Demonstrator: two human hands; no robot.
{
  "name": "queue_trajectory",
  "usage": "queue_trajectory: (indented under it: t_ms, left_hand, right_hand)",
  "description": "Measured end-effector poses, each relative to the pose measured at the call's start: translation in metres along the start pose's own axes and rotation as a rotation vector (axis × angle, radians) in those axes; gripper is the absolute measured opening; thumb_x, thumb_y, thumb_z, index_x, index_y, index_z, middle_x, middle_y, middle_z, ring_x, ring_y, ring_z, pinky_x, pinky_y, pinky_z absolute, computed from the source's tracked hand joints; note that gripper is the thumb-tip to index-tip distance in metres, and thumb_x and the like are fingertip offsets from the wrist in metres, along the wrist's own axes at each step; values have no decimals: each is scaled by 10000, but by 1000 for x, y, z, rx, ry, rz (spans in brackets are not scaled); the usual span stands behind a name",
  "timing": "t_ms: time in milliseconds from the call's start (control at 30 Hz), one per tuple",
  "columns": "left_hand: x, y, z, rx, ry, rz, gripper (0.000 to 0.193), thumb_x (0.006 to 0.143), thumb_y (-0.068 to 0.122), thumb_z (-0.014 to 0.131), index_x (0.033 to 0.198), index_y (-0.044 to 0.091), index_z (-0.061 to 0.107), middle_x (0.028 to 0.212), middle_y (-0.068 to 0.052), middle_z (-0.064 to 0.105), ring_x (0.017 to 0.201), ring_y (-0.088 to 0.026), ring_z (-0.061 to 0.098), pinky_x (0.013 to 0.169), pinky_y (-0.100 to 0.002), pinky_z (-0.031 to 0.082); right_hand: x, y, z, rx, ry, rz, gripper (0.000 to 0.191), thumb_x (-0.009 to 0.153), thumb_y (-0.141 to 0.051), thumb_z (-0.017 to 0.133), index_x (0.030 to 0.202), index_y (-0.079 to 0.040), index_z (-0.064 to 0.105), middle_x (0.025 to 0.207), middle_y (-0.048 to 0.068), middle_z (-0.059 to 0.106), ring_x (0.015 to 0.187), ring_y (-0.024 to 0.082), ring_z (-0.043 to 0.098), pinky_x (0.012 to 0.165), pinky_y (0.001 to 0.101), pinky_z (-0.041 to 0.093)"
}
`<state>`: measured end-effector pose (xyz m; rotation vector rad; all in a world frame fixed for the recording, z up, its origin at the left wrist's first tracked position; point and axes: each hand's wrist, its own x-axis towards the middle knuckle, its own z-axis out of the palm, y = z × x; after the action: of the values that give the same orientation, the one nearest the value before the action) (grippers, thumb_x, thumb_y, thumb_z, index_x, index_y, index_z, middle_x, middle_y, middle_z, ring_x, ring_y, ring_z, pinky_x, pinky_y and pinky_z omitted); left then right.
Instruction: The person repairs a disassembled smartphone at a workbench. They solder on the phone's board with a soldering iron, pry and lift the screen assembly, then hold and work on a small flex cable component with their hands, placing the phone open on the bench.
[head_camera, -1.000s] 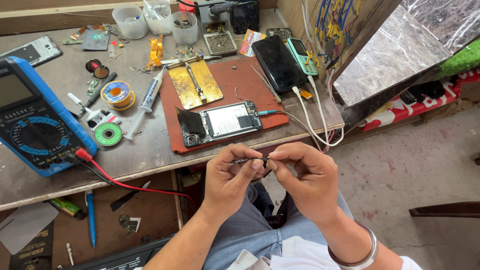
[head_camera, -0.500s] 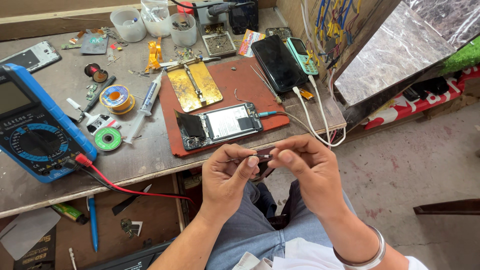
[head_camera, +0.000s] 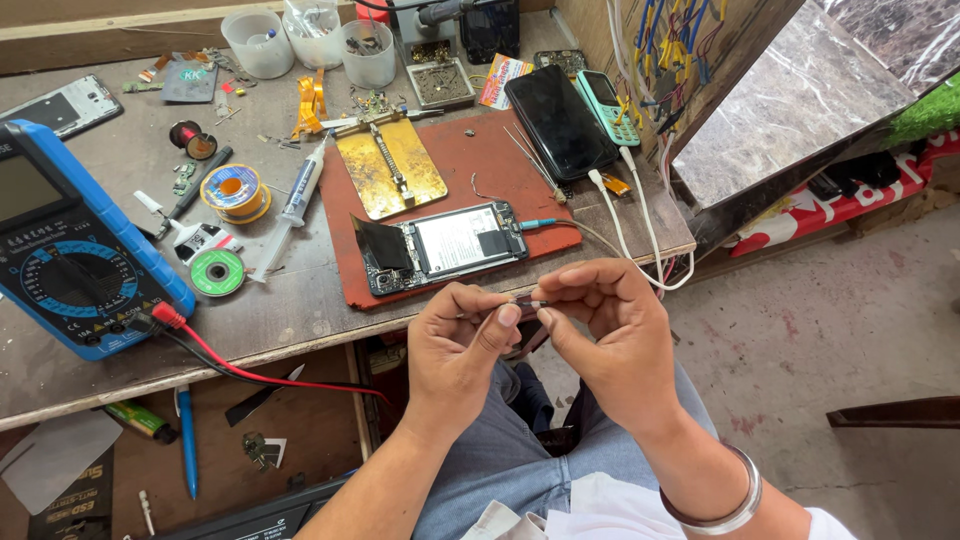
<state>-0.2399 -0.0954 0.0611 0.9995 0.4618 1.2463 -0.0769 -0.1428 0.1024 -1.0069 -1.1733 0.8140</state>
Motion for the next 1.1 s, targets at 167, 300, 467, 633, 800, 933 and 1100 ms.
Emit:
queue_trajectory:
  t_ms: [167, 300, 467, 633, 800, 933, 1100]
  left_hand:
    - [0, 1, -1, 14, 18, 3, 138, 965, 101, 753, 993, 2, 661, 922, -31, 679, 802, -78, 650, 713, -217, 532]
    - [-2, 0, 3, 71, -29, 103, 91, 988, 38, 731, 1022, -4, 658, 944, -36, 677, 862, -74, 641, 776, -215, 533]
    - [-4, 3, 4, 167, -56, 190, 79, 983, -7, 730, 1036, -15, 671, 965, -41, 669, 904, -77, 639, 822, -221, 538]
    - [-4, 5, 5, 210, -65, 182, 74, 977, -8, 732, 1028, -12, 678, 957, -41, 674, 891, -79, 646, 807, -224, 547]
    - [-4, 11, 8, 332, -80, 257, 103, 946, -20, 761, 1015, -7, 685, 930, -35, 666, 851, -76, 611, 752, -216, 502]
    - [-3, 17, 11, 497, -85, 344, 128, 894, -39, 791, 980, -1, 705, 849, -35, 666, 751, -77, 590, 651, -215, 457]
    - [-2, 22, 15, 550, -109, 384, 147, 875, -62, 791, 958, 8, 692, 829, -43, 672, 723, -95, 628, 638, -222, 500]
  right_hand:
    - [-3, 9, -7, -54, 145, 239, 104, 997, 4, 696, 1071, 55, 643, 867, 180, 700, 720, 176, 641, 633, 289, 471]
    - [-6, 14, -10, 36, 44, 127, 103, 973, -29, 670, 1051, 36, 654, 977, 96, 720, 873, 134, 722, 800, 262, 580]
    - [-9, 16, -7, 82, -4, 161, 134, 958, -22, 680, 1059, 65, 687, 983, 94, 727, 907, 138, 722, 829, 267, 587]
    - [-8, 17, -5, 50, 29, 190, 136, 951, -24, 685, 1050, 69, 695, 953, 111, 745, 878, 146, 729, 800, 272, 590]
    - [-8, 16, -5, 41, 36, 156, 139, 958, -41, 675, 1044, 65, 699, 950, 104, 745, 879, 144, 740, 817, 272, 603]
    - [-8, 17, -6, 30, 46, 178, 126, 957, -41, 668, 1020, 63, 698, 915, 97, 748, 856, 133, 736, 788, 264, 596]
    - [-9, 18, -7, 9, 48, 177, 75, 958, -14, 652, 976, 48, 691, 885, 67, 724, 813, 82, 670, 747, 222, 549]
